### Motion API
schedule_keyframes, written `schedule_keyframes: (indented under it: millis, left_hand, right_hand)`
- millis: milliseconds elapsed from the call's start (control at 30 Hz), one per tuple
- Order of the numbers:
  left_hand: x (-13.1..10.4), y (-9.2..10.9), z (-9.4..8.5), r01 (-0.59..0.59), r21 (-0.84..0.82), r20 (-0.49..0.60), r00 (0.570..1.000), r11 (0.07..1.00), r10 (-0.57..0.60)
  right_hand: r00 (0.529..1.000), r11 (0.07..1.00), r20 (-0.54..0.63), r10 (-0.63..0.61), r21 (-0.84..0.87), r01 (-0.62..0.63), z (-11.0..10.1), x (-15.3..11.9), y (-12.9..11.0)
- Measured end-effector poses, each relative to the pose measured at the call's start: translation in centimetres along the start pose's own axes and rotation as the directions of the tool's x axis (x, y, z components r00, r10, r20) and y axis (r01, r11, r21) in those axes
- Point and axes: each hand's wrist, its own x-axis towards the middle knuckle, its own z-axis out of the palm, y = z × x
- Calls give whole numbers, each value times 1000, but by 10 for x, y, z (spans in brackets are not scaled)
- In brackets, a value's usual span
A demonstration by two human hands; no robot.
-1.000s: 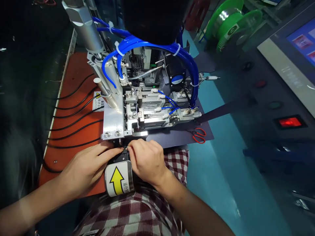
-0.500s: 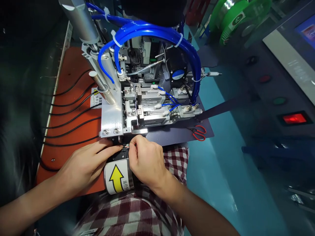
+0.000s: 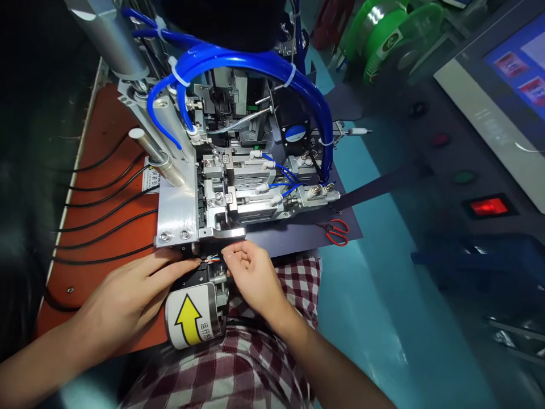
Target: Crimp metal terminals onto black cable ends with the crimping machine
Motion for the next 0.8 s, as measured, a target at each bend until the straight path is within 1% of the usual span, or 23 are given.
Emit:
schedule_keyframes:
  millis: [67,133,200,233,267,300,367,433,467,500,533,567,700,733,800]
  left_hand:
    - [-1,0,0,0,10,-2,1000,1000,0]
    - [-2,-1,1,-6,19,-7,1000,1000,7]
    - [-2,-2,1,-20,19,-12,1000,1000,20]
    - [-2,-2,2,-26,19,-12,1000,999,26]
    - [-2,-2,2,-29,19,-11,1000,999,30]
    - [-2,-2,1,-31,21,-11,999,999,31]
    - [-1,-2,1,-30,31,-13,999,999,30]
    - [-1,-1,0,-29,38,-6,1000,999,29]
    - [-1,-1,0,-29,40,-6,1000,999,30]
    - [-1,-1,0,-29,40,-7,1000,999,29]
    - [-1,0,0,-27,38,-10,1000,999,27]
    - [-1,0,0,-22,35,-14,1000,999,22]
    - [-2,1,0,3,8,0,1000,1000,-3]
    - [-2,1,0,6,-2,7,1000,1000,-6]
    - [0,1,-1,9,-16,11,1000,1000,-9]
  right_hand:
    - [997,997,13,-70,-44,70,3,-1,2]
    - [989,982,19,-144,-123,145,7,-2,2]
    - [967,941,-7,-253,-234,245,8,-3,1]
    - [944,903,-23,-328,-303,306,8,-3,0]
    - [910,845,-25,-413,-382,373,7,-4,-1]
    - [868,766,-6,-497,-472,436,7,-5,-1]
    - [772,558,81,-630,-645,523,5,-7,-3]
    - [697,362,172,-696,-754,549,4,-8,-4]
    - [671,299,202,-713,-778,552,4,-8,-5]
    - [657,273,218,-721,-783,559,5,-8,-6]
    - [655,279,222,-722,-773,570,5,-8,-6]
    - [664,314,213,-716,-752,580,6,-8,-7]
    - [751,569,101,-652,-589,574,6,-10,-7]
    - [770,615,79,-634,-553,563,6,-11,-6]
    - [803,675,51,-594,-510,533,7,-13,-3]
